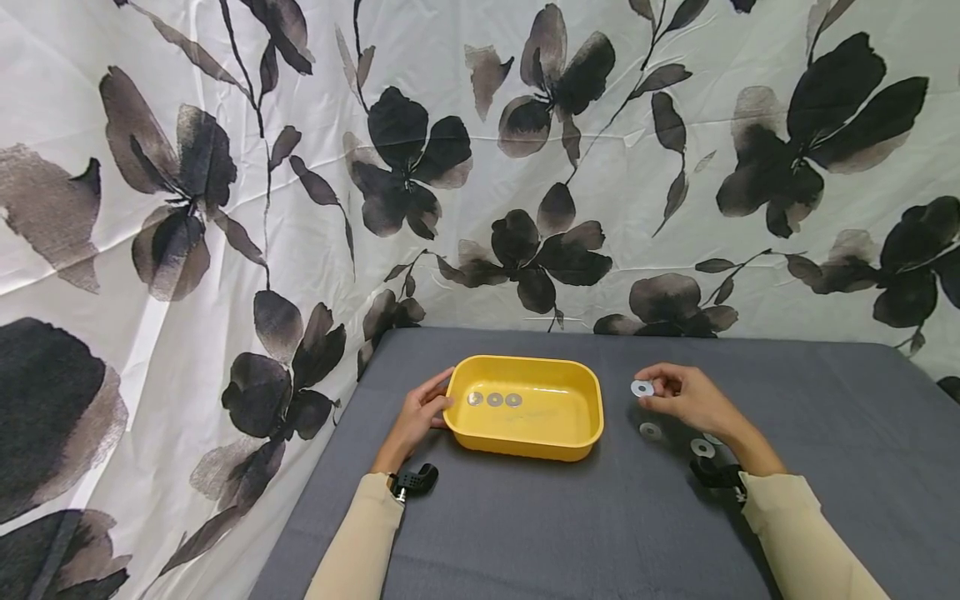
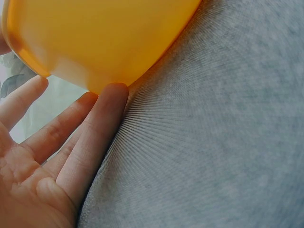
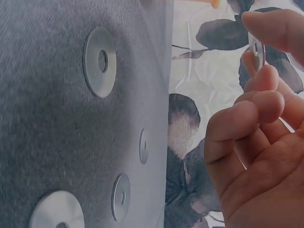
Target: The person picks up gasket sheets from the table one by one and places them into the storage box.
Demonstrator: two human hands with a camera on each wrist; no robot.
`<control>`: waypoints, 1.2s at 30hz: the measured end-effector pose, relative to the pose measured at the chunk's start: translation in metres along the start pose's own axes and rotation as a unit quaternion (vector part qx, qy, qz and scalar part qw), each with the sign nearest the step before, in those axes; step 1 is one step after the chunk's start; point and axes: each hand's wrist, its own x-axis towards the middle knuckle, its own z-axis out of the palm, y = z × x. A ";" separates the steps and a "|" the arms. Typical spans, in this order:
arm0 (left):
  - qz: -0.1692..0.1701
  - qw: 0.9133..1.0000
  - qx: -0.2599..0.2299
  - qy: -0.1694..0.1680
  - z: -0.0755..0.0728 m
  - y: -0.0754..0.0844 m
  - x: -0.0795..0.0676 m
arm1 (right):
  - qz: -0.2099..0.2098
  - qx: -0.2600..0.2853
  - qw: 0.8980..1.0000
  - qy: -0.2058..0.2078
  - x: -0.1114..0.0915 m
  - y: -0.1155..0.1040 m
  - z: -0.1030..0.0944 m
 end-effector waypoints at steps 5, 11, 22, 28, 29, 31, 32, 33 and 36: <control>-0.001 1.000 0.001 0.000 0.000 0.001 -0.001 | -0.002 0.008 1.000 -0.005 0.002 -0.001 0.003; 0.001 1.000 0.002 0.001 0.000 0.000 -0.001 | -0.005 0.035 0.999 -0.018 0.003 -0.008 0.008; 0.000 1.000 -0.003 0.002 -0.001 -0.001 0.000 | -0.029 0.053 0.997 -0.044 0.016 -0.025 0.017; -0.003 1.000 -0.002 0.005 -0.001 0.000 0.000 | -0.032 0.067 0.995 -0.065 0.026 -0.032 0.019; -0.004 1.000 -0.002 0.005 -0.001 0.000 0.000 | -0.032 0.069 0.995 -0.068 0.028 -0.032 0.020; -0.004 1.000 -0.002 0.005 -0.001 0.000 0.000 | -0.033 0.073 0.994 -0.074 0.031 -0.032 0.021; -0.003 1.000 -0.002 0.005 -0.001 0.000 0.000 | -0.034 0.075 0.994 -0.077 0.033 -0.032 0.022; -0.003 1.000 -0.002 0.004 -0.001 -0.001 0.000 | -0.037 0.077 0.993 -0.080 0.034 -0.033 0.022; -0.001 1.000 -0.004 0.002 -0.002 -0.001 0.001 | -0.039 0.082 0.992 -0.086 0.039 -0.035 0.025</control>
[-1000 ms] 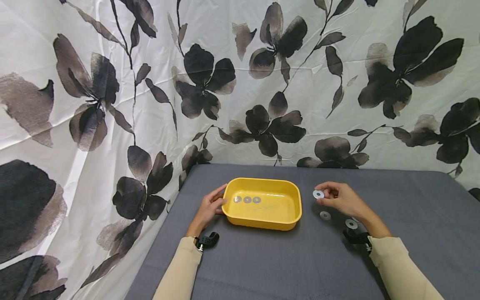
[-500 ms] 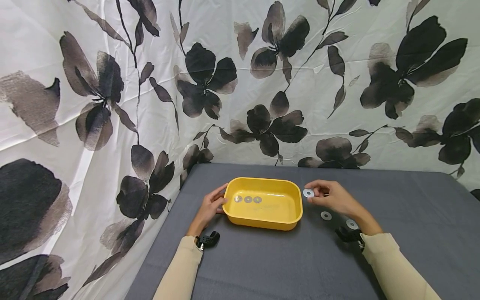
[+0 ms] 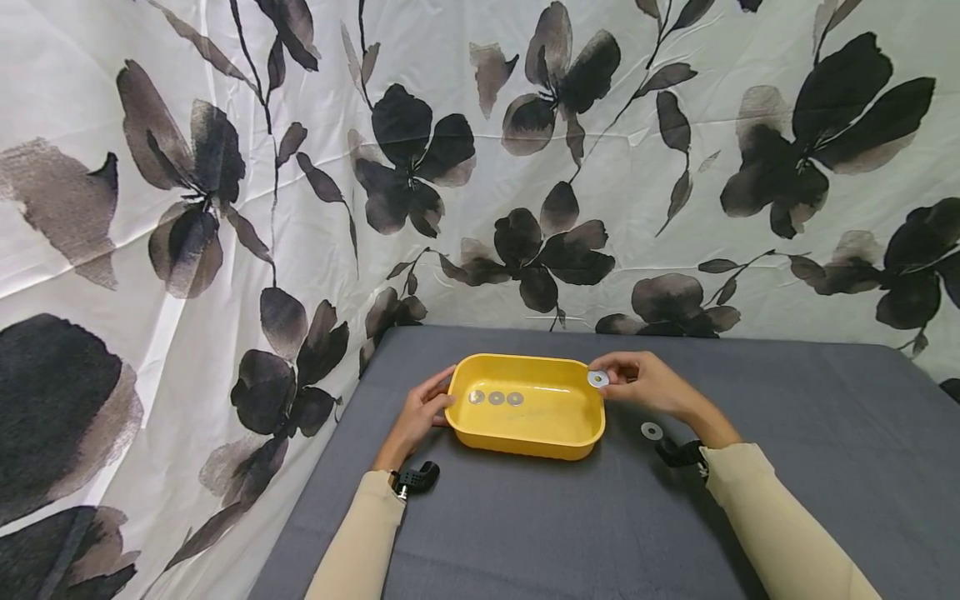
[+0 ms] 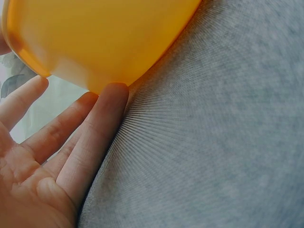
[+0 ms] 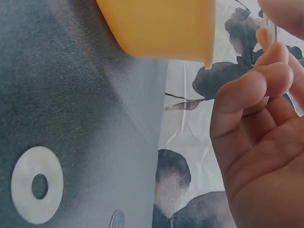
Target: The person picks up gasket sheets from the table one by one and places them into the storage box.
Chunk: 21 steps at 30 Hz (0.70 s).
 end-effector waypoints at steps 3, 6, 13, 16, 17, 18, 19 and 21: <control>0.001 1.000 0.000 -0.001 0.000 -0.001 0.000 | -0.002 0.001 1.000 -0.008 0.004 -0.001 0.001; 0.002 1.000 0.001 -0.001 0.000 -0.002 0.000 | -0.005 -0.002 1.000 -0.019 0.009 -0.001 0.002; 0.006 1.000 -0.003 0.000 -0.001 -0.002 -0.001 | -0.007 -0.013 0.998 -0.054 0.021 -0.004 0.003; 0.004 1.000 -0.004 0.002 0.000 -0.002 -0.002 | -0.006 -0.014 0.998 -0.062 0.025 -0.006 0.004; 0.004 1.000 -0.005 0.003 0.000 -0.002 -0.002 | -0.006 -0.015 0.998 -0.064 0.026 -0.007 0.004; 0.005 1.000 -0.004 0.004 0.000 -0.002 -0.002 | -0.007 -0.017 0.998 -0.065 0.028 -0.008 0.004; 0.005 1.000 -0.005 0.004 0.000 -0.002 -0.002 | -0.008 -0.020 0.997 -0.067 0.029 -0.009 0.005; 0.006 1.000 -0.006 0.004 0.000 -0.002 -0.002 | -0.013 -0.026 0.997 -0.072 0.032 -0.012 0.006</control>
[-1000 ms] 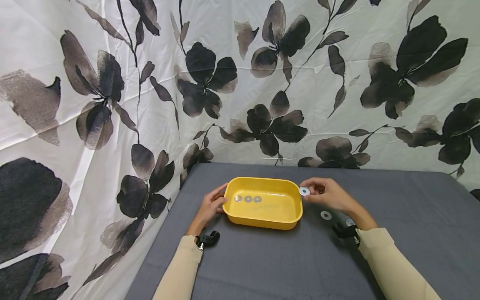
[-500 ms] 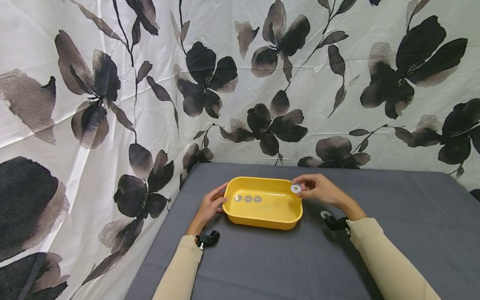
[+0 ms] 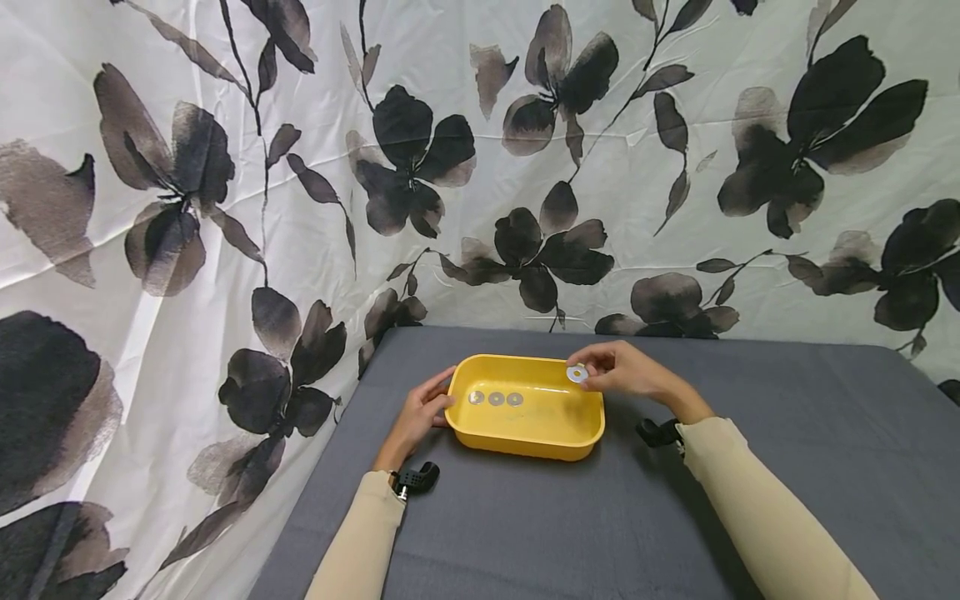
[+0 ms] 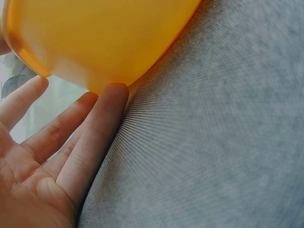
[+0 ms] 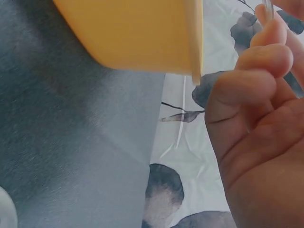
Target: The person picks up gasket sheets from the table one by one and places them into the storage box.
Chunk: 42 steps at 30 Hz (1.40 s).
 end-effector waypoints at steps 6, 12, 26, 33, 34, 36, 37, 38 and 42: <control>-0.003 1.000 0.001 -0.002 -0.001 0.000 0.001 | -0.009 -0.006 1.000 -0.021 0.010 -0.011 0.001; -0.005 1.000 -0.001 -0.002 -0.001 0.001 0.000 | -0.018 -0.008 0.999 -0.043 0.020 -0.021 0.005; -0.009 1.000 0.002 0.006 -0.002 0.000 -0.001 | -0.024 0.022 0.997 -0.075 0.035 -0.031 0.012; -0.005 1.000 0.002 0.002 -0.002 0.001 -0.001 | -0.012 0.008 0.997 -0.076 0.043 -0.030 0.016; -0.005 1.000 0.003 0.001 -0.002 0.001 -0.001 | -0.008 0.010 0.997 -0.076 0.044 -0.029 0.017; -0.003 1.000 0.006 -0.001 -0.001 0.002 -0.002 | -0.003 0.013 0.997 -0.080 0.045 -0.027 0.018; -0.003 1.000 0.007 0.000 -0.001 0.002 -0.002 | -0.001 0.014 0.996 -0.083 0.046 -0.027 0.018; -0.003 1.000 0.009 -0.001 -0.001 0.002 -0.002 | 0.002 0.014 0.996 -0.086 0.046 -0.026 0.018; -0.004 1.000 0.013 0.000 -0.001 0.001 0.000 | 0.010 0.012 0.995 -0.098 0.047 -0.023 0.019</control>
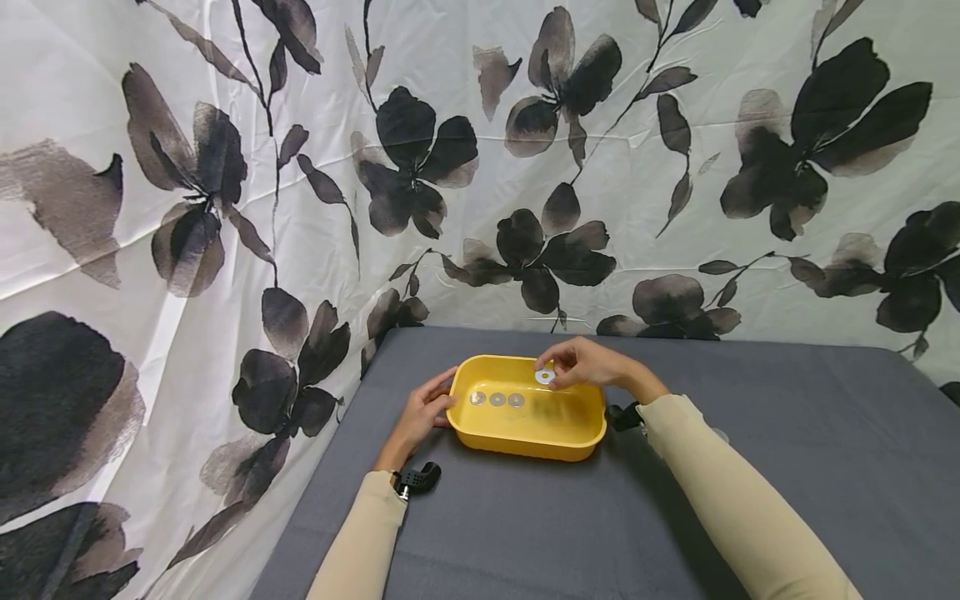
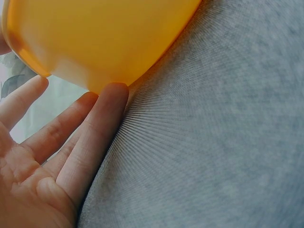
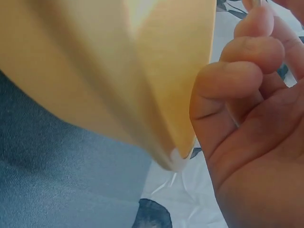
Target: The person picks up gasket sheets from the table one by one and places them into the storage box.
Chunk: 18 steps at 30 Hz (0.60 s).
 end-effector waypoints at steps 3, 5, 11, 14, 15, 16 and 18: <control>-0.001 1.000 -0.002 0.004 -0.001 -0.009 0.005 | 0.007 0.001 1.000 -0.003 0.001 0.002 0.000; 0.000 1.000 -0.005 0.010 -0.001 -0.016 0.010 | 0.009 0.002 1.000 -0.004 0.001 0.003 0.000; 0.007 0.999 -0.004 0.035 -0.001 -0.029 0.016 | 0.007 -0.005 1.000 -0.012 0.004 0.007 -0.001; 0.011 0.999 -0.007 0.042 0.000 -0.029 0.015 | 0.000 -0.010 1.000 -0.017 0.007 0.010 0.000; 0.013 0.999 -0.007 0.043 0.001 -0.029 0.015 | -0.002 -0.011 1.000 -0.019 0.007 0.010 0.000; 0.014 0.999 -0.008 0.045 0.001 -0.028 0.015 | -0.004 -0.012 1.000 -0.021 0.008 0.011 0.001; 0.016 0.999 -0.008 0.045 0.001 -0.028 0.015 | -0.005 -0.013 1.000 -0.021 0.008 0.010 0.002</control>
